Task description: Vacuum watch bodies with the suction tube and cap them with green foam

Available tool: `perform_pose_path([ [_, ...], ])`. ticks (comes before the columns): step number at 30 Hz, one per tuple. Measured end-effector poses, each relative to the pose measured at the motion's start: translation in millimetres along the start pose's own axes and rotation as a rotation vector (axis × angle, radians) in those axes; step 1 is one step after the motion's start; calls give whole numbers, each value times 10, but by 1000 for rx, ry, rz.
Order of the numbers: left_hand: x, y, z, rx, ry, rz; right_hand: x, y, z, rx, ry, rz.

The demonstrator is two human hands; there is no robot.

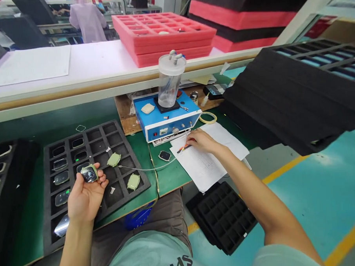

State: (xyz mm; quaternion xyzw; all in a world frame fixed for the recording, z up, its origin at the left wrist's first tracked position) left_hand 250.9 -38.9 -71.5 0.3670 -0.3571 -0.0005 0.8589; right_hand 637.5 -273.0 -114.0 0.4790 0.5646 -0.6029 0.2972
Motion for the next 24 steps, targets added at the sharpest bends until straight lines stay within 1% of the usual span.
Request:
perform_pose_path([
  [3, -4, 0, 6, 10, 13, 11, -13, 37, -23, -8, -34, -8],
  [6, -17, -3, -9, 13, 7, 10, 2, 30, -33, -23, -63, 51],
  [9, -25, -8, -22, 14, -5, 8, 41, -27, -26, 2, -34, 131],
  [13, -29, -23, -15, 7, -6, 14, 95, -135, 18, 22, 18, 172],
  [15, -34, -35, -6, -3, -7, 18, 68, -159, 88, 37, 78, 204],
  [16, -39, -40, 0, -7, -10, 24, 32, -154, 146, 72, 113, 226],
  [18, -51, -49, 13, -13, -25, 37, -80, -136, 309, 201, 166, 276],
  [20, -62, -57, 27, -18, -41, 45, -219, -182, 508, 383, 227, 312],
  [21, -65, -61, 34, -21, -47, 43, -281, -270, 597, 456, 283, 319],
  [22, -66, -64, 40, -25, -52, 38, -331, -413, 668, 523, 388, 304],
  [23, -64, -67, 44, -29, -54, 31, -351, -623, 701, 526, 508, 270],
  [24, -60, -69, 47, -33, -53, 24, -328, -892, 683, 466, 608, 213],
])
Point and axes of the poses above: each hand's wrist, its own z-axis away from the middle knuckle, its own x-axis out of the palm, y = z × x, the point moved 3 cm from there along -z, towards the middle knuckle, and after that the axes turned 10 degrees about -x, right-handed, at the moved point
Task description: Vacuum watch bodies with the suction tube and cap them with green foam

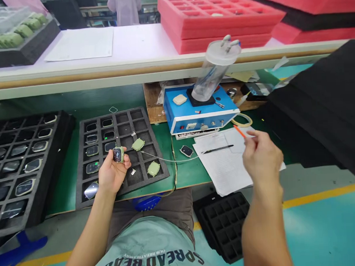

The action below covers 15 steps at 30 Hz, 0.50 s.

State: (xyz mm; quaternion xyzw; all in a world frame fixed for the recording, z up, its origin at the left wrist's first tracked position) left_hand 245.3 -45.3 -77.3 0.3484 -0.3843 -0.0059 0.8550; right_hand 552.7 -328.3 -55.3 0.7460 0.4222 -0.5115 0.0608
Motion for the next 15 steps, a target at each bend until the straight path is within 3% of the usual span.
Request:
perform_pose_path([
  [2, 7, -3, 3, -3, 10, -6, 22, -672, 191, -179, 38, -266],
  [5, 6, -5, 6, 1, 20, -11, 320, -1738, 388, -467, -209, -562],
  [7, -8, -9, 9, -2, 15, -19, 516, -2196, 432, -561, -288, -616],
  [10, -37, -20, 13, -14, 5, -19, 678, -2425, 427, -587, -295, -617],
  [15, -52, -24, 11, -4, -17, -14, 686, -2344, 403, -573, -291, -609],
])
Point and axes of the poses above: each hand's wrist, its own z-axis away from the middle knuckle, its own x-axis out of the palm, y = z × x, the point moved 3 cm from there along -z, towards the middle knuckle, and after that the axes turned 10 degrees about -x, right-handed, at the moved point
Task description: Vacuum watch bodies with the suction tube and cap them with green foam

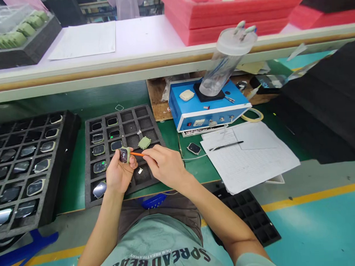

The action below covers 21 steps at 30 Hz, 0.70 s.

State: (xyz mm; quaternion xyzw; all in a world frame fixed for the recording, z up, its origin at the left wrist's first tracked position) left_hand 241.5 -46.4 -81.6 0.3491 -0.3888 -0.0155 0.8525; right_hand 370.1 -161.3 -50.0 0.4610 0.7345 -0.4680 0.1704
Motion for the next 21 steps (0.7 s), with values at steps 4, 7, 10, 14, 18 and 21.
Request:
perform_pose_path([
  [4, 6, 2, 0, 0, 3, 10, -7, 1, 9, 21, -14, -4],
  [7, 2, 1, 1, -7, 11, 10, 3, -16, 1, 16, -10, -14],
  [10, -10, -2, -2, -8, 9, 6, 7, -25, -7, 22, -16, -17],
  [14, -22, -6, -7, -3, 18, 17, 7, -23, -12, 21, -21, -21],
  [18, -2, -6, -3, -3, 17, 12, 2, -15, -14, 20, -23, -16],
  [21, 14, -2, 1, 1, 24, 8, -6, -15, -14, 2, -20, -8],
])
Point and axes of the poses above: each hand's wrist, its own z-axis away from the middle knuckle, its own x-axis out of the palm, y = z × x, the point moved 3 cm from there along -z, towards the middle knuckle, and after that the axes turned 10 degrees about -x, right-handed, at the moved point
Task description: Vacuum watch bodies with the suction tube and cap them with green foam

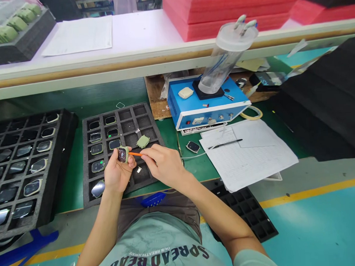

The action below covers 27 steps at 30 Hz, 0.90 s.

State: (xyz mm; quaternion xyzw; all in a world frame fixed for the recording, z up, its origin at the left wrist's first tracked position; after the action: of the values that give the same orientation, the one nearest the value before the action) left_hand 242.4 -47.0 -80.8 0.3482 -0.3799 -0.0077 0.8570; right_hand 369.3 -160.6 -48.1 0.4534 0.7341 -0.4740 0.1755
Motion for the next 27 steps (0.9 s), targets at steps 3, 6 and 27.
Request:
perform_pose_path([
  [3, 3, -3, 0, 4, 16, 3, -10, -6, 0, -29, 23, 24],
  [6, 1, -12, -4, 43, 18, -18, -10, -17, -5, -52, 24, 53],
  [27, -266, 394, 121, 570, 334, -1092, 365, -288, 10, 231, -576, 211],
])
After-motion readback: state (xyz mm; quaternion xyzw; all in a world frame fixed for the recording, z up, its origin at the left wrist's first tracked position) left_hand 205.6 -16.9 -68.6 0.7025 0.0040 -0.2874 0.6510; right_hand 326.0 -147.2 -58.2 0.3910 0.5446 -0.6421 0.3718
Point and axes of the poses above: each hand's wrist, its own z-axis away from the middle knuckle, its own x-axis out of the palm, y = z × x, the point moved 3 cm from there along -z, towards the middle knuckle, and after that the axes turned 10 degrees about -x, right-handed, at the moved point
